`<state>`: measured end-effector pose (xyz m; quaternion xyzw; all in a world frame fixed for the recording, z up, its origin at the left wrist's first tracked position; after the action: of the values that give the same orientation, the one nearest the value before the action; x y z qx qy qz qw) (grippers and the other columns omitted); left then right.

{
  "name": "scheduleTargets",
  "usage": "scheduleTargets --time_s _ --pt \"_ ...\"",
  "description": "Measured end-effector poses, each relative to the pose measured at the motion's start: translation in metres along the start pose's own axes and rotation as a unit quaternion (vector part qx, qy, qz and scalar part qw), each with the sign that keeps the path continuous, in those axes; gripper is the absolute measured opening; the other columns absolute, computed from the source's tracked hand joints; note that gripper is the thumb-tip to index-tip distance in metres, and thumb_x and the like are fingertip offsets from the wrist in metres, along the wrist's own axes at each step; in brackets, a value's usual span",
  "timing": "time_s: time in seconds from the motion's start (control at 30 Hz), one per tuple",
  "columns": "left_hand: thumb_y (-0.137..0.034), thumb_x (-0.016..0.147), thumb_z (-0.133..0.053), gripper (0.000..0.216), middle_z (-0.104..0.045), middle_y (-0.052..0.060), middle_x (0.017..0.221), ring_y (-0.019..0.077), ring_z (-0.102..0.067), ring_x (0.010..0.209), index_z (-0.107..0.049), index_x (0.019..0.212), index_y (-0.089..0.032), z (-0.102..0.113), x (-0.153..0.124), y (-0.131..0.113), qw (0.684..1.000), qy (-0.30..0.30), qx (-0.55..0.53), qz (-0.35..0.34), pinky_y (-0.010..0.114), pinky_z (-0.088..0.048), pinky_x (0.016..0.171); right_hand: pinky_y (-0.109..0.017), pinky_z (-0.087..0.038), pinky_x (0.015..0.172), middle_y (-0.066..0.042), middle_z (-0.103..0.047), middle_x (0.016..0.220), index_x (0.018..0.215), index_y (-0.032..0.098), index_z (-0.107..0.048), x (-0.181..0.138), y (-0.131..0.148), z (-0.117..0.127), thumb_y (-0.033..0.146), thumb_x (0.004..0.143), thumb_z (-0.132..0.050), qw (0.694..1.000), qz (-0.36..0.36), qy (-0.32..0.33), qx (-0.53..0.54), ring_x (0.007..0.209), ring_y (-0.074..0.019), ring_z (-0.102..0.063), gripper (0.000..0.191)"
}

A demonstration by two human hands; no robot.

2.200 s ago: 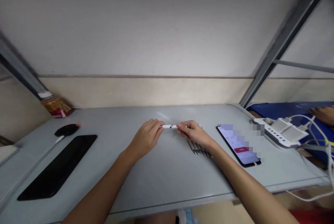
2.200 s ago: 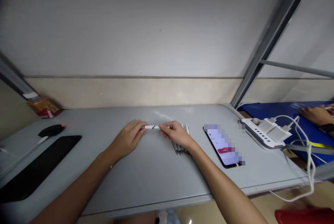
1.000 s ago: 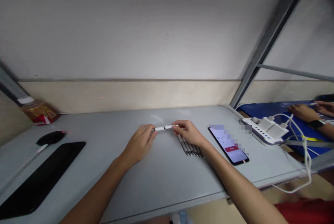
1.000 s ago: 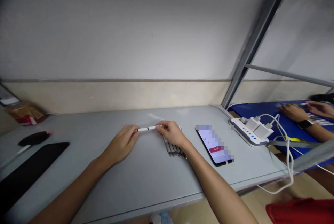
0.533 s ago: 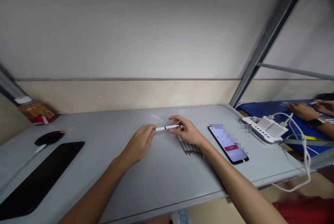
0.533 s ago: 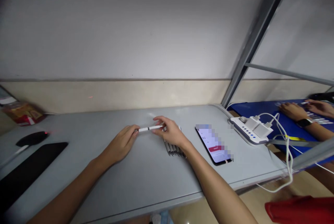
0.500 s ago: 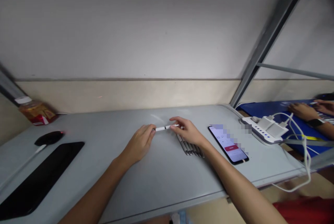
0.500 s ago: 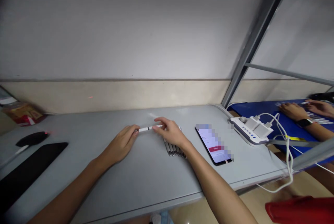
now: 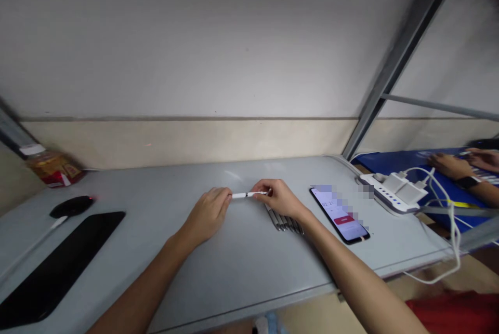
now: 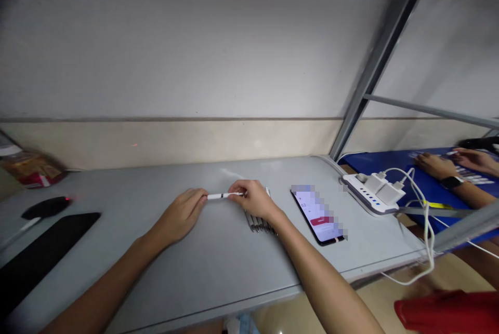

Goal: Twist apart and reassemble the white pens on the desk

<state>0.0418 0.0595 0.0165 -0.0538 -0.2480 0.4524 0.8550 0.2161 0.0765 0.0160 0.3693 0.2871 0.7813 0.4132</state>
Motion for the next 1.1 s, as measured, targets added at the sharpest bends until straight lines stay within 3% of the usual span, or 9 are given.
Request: scheduleTargets --time_s 0.23,0.47,0.73,1.1 --pt "-0.032 0.097 -0.027 0.034 -0.056 0.002 0.074 0.0177 -0.051 0.071 -0.054 0.08 -0.02 -0.001 0.0 0.003 1.0 0.0 0.016 0.018 0.031 -0.041 0.068 -0.025 -0.04 0.067 -0.003 -0.063 0.083 0.083 0.019 -0.066 0.0 0.007 0.006 0.007 0.074 -0.063 0.992 0.062 -0.04 -0.1 0.075 -0.0146 -0.055 0.015" --pt "-0.029 0.097 -0.03 0.033 -0.067 0.003 0.101 0.02 -0.058 0.094 -0.055 0.12 -0.026 -0.001 0.0 0.005 1.0 -0.01 -0.008 0.005 0.037 -0.043 0.086 -0.029 -0.042 0.075 -0.006 -0.067 0.092 0.103 0.02 -0.066 -0.001 -0.002 0.018 0.009 0.081 -0.061 0.979 0.061 -0.074 -0.179 0.085 -0.0188 -0.058 0.025" --pt "-0.03 0.097 -0.031 0.031 -0.066 0.005 0.096 0.0208 -0.059 0.09 -0.058 0.111 -0.023 0.002 0.001 0.015 0.999 -0.034 0.017 0.029 0.036 -0.045 0.082 -0.031 -0.04 0.081 -0.008 -0.069 0.098 0.098 0.021 -0.071 0.0 -0.011 0.038 0.008 0.082 -0.06 0.96 0.025 -0.121 -0.251 0.089 -0.0208 -0.061 0.023" --pt "-0.032 0.098 -0.029 0.03 -0.065 0.003 0.097 0.0205 -0.057 0.091 -0.056 0.109 -0.025 -0.006 0.0 0.008 1.0 0.003 0.014 0.026 0.036 -0.042 0.083 -0.032 -0.037 0.081 -0.005 -0.068 0.098 0.102 0.027 -0.071 -0.002 0.002 0.009 0.016 0.086 -0.062 0.969 0.1 -0.075 -0.212 0.09 -0.0186 -0.058 0.021"
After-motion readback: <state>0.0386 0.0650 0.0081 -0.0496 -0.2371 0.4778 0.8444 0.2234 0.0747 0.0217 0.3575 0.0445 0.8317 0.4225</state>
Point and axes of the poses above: each hand's wrist, its own x-axis towards the middle knuckle, its own z-axis out of the back of the hand, y = z × x, the point moved 7 cm from there along x, towards the middle knuckle
